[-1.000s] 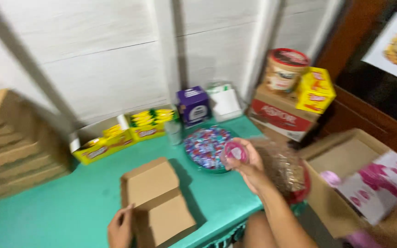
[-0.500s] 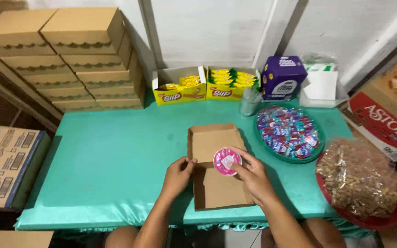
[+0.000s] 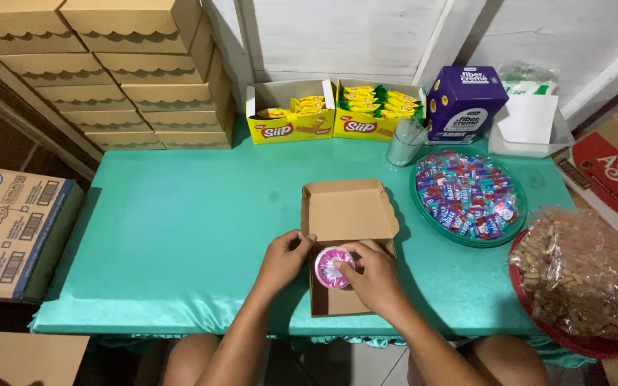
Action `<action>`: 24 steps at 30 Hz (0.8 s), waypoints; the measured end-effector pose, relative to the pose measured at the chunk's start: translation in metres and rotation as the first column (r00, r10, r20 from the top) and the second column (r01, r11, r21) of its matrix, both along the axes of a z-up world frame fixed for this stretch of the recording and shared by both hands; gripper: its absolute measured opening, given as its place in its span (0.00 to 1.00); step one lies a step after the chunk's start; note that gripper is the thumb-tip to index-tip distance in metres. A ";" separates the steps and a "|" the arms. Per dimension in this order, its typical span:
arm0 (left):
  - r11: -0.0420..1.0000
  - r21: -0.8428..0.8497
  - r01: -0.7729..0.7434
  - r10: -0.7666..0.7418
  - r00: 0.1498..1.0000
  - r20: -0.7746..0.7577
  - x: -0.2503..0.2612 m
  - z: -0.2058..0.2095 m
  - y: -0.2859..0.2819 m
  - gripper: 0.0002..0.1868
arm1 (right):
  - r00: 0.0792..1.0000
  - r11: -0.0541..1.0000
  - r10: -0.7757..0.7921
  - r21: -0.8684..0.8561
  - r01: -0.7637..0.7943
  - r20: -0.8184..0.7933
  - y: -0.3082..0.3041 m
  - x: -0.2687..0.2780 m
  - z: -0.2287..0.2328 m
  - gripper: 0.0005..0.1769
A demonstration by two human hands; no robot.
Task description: Pack various snack items into a small cardboard box and stack the finished box
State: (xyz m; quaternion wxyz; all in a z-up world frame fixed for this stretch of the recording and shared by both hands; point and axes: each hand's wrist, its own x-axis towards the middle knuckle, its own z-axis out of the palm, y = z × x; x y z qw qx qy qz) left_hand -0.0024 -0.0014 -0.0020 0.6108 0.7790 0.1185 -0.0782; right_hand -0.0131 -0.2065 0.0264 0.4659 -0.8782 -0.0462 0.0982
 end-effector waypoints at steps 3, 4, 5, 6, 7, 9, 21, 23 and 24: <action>0.997 0.076 -0.003 0.002 1.000 0.006 0.008 -0.026 0.002 0.18 | 0.999 0.998 -0.017 -0.056 0.019 0.034 0.002 0.003 -0.006 0.16; 0.997 0.077 -0.001 0.001 1.000 0.007 0.007 -0.023 0.002 0.17 | 1.000 0.997 -0.016 -0.071 0.018 0.027 0.003 0.003 -0.004 0.15; 0.997 0.078 -0.001 0.000 1.000 0.009 0.007 -0.021 0.002 0.17 | 1.000 0.996 -0.014 -0.086 0.016 0.021 0.004 0.004 -0.002 0.14; 0.997 0.079 -0.001 0.001 1.000 0.010 0.007 -0.020 0.002 0.17 | 1.000 0.996 -0.014 -0.085 0.016 0.022 0.004 0.005 -0.004 0.14; 0.997 0.075 -0.003 0.003 1.000 0.011 0.007 -0.020 0.002 0.16 | 0.999 0.994 -0.020 -0.110 0.024 0.039 0.004 0.007 -0.005 0.13; 0.998 0.069 -0.007 0.006 1.000 0.012 0.006 -0.019 0.002 0.16 | 0.998 0.990 -0.024 -0.137 0.031 0.057 0.002 0.010 -0.015 0.13; 0.997 0.072 -0.002 0.002 1.000 -0.004 0.007 -0.020 0.001 0.15 | 0.998 0.997 -0.060 -0.042 0.060 0.013 0.002 0.016 -0.035 0.12; 0.996 0.085 -0.013 0.014 1.000 -0.018 0.007 -0.019 0.001 0.15 | 0.997 0.997 -0.072 0.000 0.072 -0.035 -0.001 0.016 -0.041 0.13; 0.996 0.084 -0.012 0.014 1.000 -0.017 0.007 -0.019 0.001 0.15 | 0.997 0.997 -0.072 0.000 0.072 -0.033 0.001 0.013 -0.035 0.13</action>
